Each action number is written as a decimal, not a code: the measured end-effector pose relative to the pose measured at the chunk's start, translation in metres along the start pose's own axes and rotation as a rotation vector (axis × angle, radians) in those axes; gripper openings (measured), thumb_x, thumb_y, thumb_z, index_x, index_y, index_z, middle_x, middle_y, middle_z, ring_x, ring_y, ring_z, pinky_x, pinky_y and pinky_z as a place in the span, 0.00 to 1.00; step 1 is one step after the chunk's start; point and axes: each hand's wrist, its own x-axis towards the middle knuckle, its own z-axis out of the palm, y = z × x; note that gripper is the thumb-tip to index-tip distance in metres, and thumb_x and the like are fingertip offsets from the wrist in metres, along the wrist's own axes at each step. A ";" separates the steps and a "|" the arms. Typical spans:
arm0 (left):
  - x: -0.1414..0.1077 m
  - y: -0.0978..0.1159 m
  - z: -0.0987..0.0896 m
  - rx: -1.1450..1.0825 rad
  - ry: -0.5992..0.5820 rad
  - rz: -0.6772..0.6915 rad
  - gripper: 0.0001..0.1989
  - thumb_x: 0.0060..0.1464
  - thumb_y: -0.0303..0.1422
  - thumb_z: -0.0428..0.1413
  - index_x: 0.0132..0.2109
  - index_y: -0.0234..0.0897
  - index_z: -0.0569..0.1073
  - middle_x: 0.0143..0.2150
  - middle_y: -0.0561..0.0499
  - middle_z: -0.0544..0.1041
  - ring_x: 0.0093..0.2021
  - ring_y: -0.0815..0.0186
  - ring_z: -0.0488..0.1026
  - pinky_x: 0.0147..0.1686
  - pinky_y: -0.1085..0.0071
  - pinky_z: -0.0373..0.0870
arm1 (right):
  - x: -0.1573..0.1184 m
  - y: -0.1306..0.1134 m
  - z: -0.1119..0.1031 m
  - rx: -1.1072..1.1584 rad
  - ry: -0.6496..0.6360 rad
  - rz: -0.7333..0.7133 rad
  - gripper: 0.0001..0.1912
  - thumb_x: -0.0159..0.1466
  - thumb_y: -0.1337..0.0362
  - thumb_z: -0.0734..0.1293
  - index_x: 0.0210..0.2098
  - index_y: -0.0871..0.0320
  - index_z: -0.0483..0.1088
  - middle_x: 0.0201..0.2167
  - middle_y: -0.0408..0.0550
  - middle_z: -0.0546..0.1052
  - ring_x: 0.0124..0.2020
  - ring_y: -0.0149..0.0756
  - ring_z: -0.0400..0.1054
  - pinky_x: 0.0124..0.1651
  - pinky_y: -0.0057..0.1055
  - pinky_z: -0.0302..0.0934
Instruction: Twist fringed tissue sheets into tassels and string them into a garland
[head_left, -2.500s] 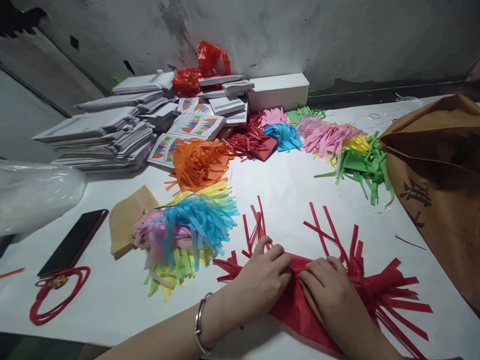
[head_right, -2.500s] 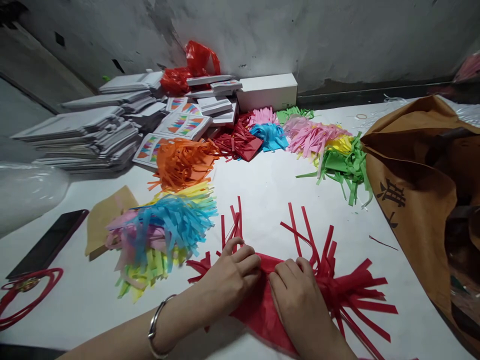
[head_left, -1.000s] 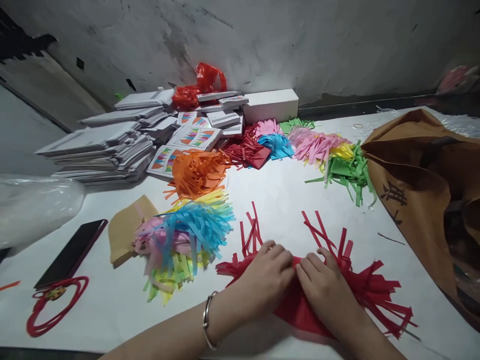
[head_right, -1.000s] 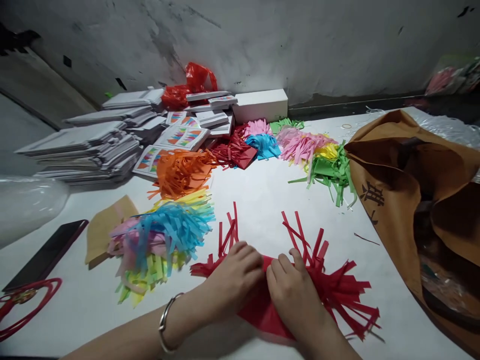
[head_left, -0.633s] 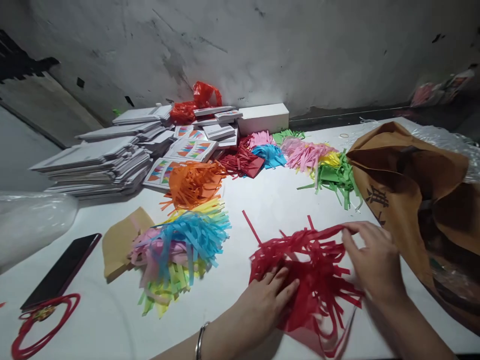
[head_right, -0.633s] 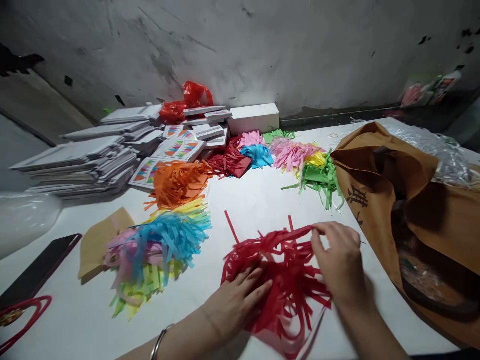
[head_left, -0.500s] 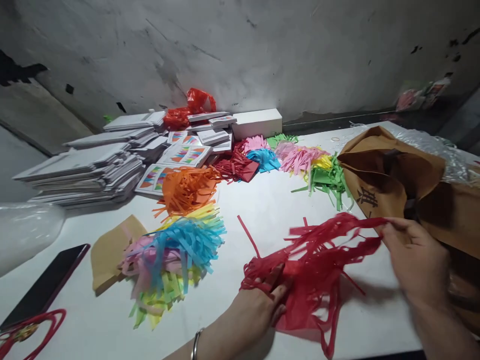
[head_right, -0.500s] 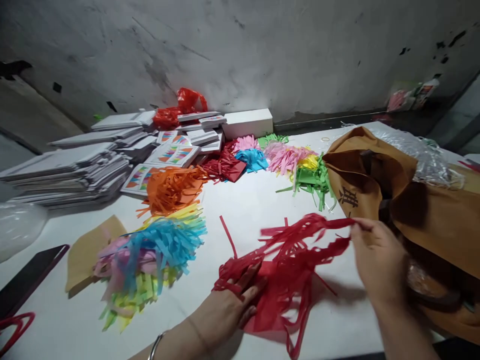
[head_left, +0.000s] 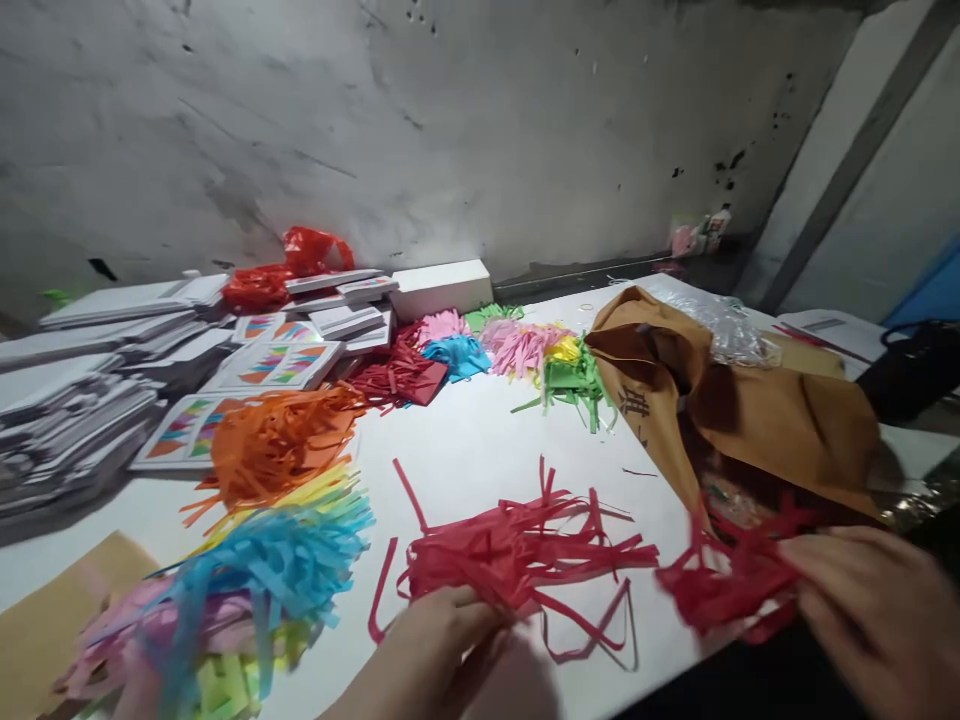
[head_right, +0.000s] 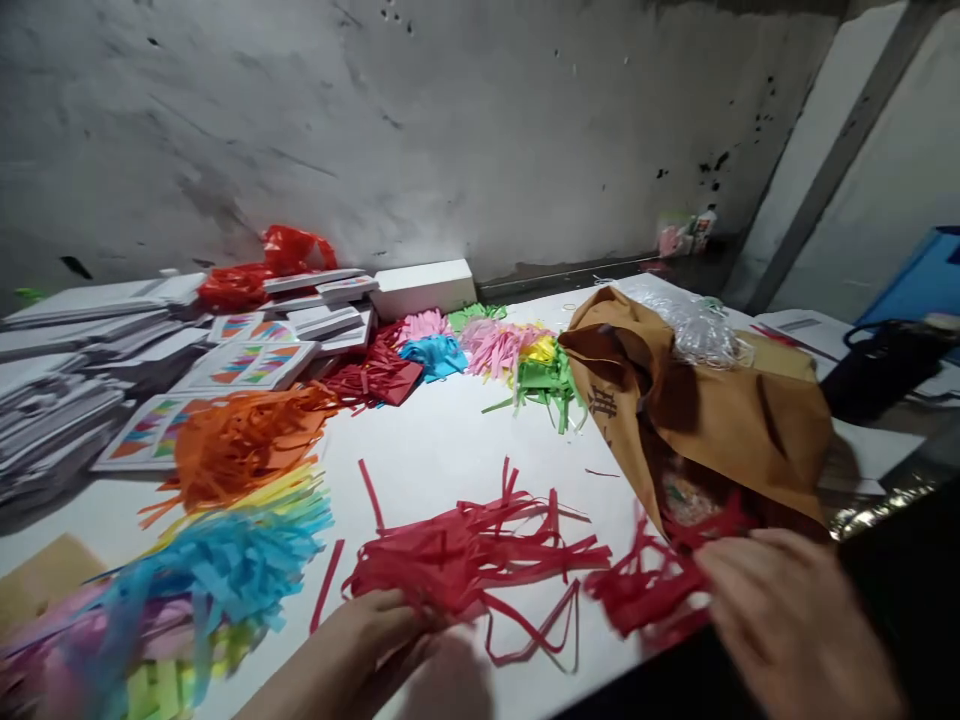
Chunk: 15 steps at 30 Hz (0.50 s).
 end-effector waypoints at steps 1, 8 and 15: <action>0.005 0.017 -0.003 -0.132 0.010 0.075 0.13 0.66 0.33 0.49 0.40 0.41 0.79 0.34 0.48 0.81 0.32 0.65 0.77 0.31 0.75 0.71 | 0.004 -0.010 0.002 0.020 -0.049 -0.096 0.12 0.72 0.67 0.58 0.45 0.53 0.73 0.35 0.45 0.82 0.37 0.36 0.75 0.52 0.39 0.61; 0.062 0.092 0.036 -0.945 -0.135 -0.060 0.16 0.54 0.45 0.65 0.41 0.35 0.81 0.36 0.47 0.81 0.36 0.65 0.76 0.39 0.71 0.71 | 0.035 -0.061 -0.008 0.154 0.016 -0.266 0.15 0.72 0.69 0.56 0.44 0.59 0.75 0.37 0.45 0.84 0.39 0.34 0.79 0.58 0.35 0.62; 0.085 0.099 0.076 -1.409 -0.305 -0.249 0.17 0.35 0.38 0.76 0.27 0.31 0.79 0.23 0.55 0.75 0.26 0.74 0.69 0.33 0.76 0.65 | 0.009 -0.077 0.001 0.443 0.248 0.264 0.06 0.67 0.69 0.66 0.39 0.55 0.75 0.29 0.42 0.81 0.34 0.34 0.79 0.48 0.29 0.73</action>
